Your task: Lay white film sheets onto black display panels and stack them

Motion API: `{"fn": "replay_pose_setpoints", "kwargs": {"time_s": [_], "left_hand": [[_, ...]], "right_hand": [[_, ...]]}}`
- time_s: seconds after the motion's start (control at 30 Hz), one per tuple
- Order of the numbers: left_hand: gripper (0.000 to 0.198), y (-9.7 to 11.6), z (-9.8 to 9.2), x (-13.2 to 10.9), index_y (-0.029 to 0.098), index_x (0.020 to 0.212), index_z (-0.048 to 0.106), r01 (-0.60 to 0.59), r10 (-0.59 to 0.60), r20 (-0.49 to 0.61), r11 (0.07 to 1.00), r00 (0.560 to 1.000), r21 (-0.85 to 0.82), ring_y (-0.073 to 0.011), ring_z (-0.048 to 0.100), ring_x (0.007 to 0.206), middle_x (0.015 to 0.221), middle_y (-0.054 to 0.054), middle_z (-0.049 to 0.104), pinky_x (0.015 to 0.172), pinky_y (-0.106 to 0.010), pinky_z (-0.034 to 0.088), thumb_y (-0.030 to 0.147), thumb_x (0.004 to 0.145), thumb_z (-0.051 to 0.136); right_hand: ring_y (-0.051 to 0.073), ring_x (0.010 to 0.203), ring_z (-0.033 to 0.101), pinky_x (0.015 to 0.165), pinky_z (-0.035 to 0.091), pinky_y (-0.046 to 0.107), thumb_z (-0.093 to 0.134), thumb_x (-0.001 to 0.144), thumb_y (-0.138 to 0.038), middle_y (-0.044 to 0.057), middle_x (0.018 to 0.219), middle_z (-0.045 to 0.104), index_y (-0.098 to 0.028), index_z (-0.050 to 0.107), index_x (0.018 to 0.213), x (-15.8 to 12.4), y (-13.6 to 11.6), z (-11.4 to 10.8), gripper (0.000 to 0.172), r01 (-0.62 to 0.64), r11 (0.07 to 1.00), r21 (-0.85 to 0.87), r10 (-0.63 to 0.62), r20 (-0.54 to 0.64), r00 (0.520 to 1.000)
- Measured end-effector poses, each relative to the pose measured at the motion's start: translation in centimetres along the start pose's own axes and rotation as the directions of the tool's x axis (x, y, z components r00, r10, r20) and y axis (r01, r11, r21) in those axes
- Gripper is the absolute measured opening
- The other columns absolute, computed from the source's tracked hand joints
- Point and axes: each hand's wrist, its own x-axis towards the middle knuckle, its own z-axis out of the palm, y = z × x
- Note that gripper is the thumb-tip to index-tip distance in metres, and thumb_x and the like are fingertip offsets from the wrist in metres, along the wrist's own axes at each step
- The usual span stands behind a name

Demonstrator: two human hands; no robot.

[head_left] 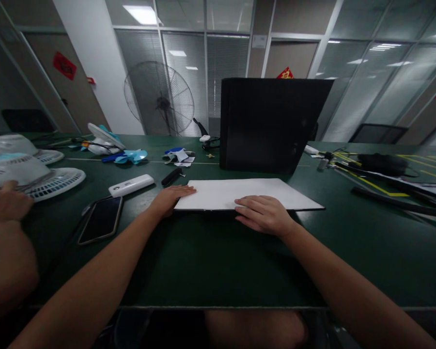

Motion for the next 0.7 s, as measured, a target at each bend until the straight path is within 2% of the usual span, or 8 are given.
{"fn": "replay_pose_setpoints", "kwargs": {"time_s": [0.1,0.23,0.3,0.4,0.47,0.57,0.7], "left_hand": [[0.068,0.6,-0.2,0.1,0.027,0.146,0.067,0.005,-0.006,-0.018,1.0,1.0,-0.005,-0.0298,0.061,0.142,0.152,-0.005,0.064,0.123,-0.052,0.044,0.029,0.078,0.072],[0.06,1.9,-0.7,0.2,0.026,0.142,0.07,-0.007,0.006,-0.068,1.0,0.998,-0.003,-0.0291,0.066,0.136,0.147,-0.006,0.068,0.119,-0.051,0.048,0.027,0.082,0.071],[0.056,2.8,-0.9,0.3,0.024,0.14,0.071,-0.014,0.015,-0.085,1.0,0.996,0.011,-0.0287,0.067,0.133,0.145,-0.007,0.07,0.117,-0.05,0.051,0.026,0.085,0.069],[0.051,4.2,-1.1,0.4,0.024,0.139,0.072,-0.004,0.008,-0.115,0.999,0.993,0.038,-0.0283,0.07,0.13,0.141,-0.007,0.073,0.113,-0.05,0.054,0.02,0.089,0.063],[0.049,4.9,-0.9,0.6,0.026,0.138,0.072,0.009,-0.003,-0.12,0.999,0.993,0.045,-0.0277,0.072,0.126,0.139,-0.005,0.074,0.111,-0.049,0.055,0.019,0.091,0.061],[0.049,5.5,-0.3,1.2,0.026,0.143,0.068,0.043,-0.04,-0.065,0.998,0.997,0.049,-0.0264,0.07,0.129,0.143,-0.005,0.072,0.114,-0.045,0.052,0.025,0.095,0.063],[0.058,5.2,0.3,1.6,0.02,0.153,0.059,0.119,-0.118,-0.019,0.993,0.993,0.02,-0.027,0.057,0.144,0.157,-0.009,0.061,0.123,-0.043,0.042,0.046,0.101,0.062]], "right_hand": [[0.022,0.104,0.072,0.086,0.062,0.037,0.067,0.102,-0.021,0.011,0.115,0.076,-0.014,0.074,0.12,-0.3,0.3,0.1,0.02,-0.031,0.999,-0.019,0.032,0.032,0.999],[0.02,0.095,0.072,0.081,0.059,0.033,0.061,0.103,-0.013,0.009,0.108,0.077,-0.014,0.075,0.118,-0.5,0.5,0.0,0.021,-0.053,0.992,-0.111,0.054,0.003,0.999],[0.018,0.092,0.072,0.077,0.058,0.031,0.06,0.104,-0.012,0.008,0.107,0.077,-0.014,0.075,0.117,-0.3,0.6,-0.8,0.02,-0.062,0.987,-0.148,0.065,0.012,0.998],[0.016,0.089,0.073,0.073,0.056,0.028,0.057,0.104,-0.01,0.007,0.104,0.078,-0.013,0.073,0.116,0.2,0.2,-3.2,0.02,-0.059,0.979,-0.195,0.072,0.06,0.996],[0.016,0.088,0.072,0.072,0.055,0.028,0.058,0.104,-0.01,0.006,0.102,0.077,-0.013,0.072,0.116,0.5,-1.1,-5.3,0.019,-0.074,0.973,-0.218,0.096,0.092,0.991],[0.017,0.088,0.072,0.074,0.056,0.029,0.057,0.104,-0.009,0.006,0.102,0.077,-0.013,0.069,0.118,0.2,-4.7,-8.7,0.02,-0.112,0.965,-0.237,0.153,0.162,0.975],[0.019,0.101,0.073,0.082,0.058,0.031,0.048,0.104,-0.01,0.007,0.115,0.077,-0.016,0.066,0.127,-1.8,-10.0,-12.9,0.03,-0.16,0.946,-0.282,0.226,0.22,0.949]]}}
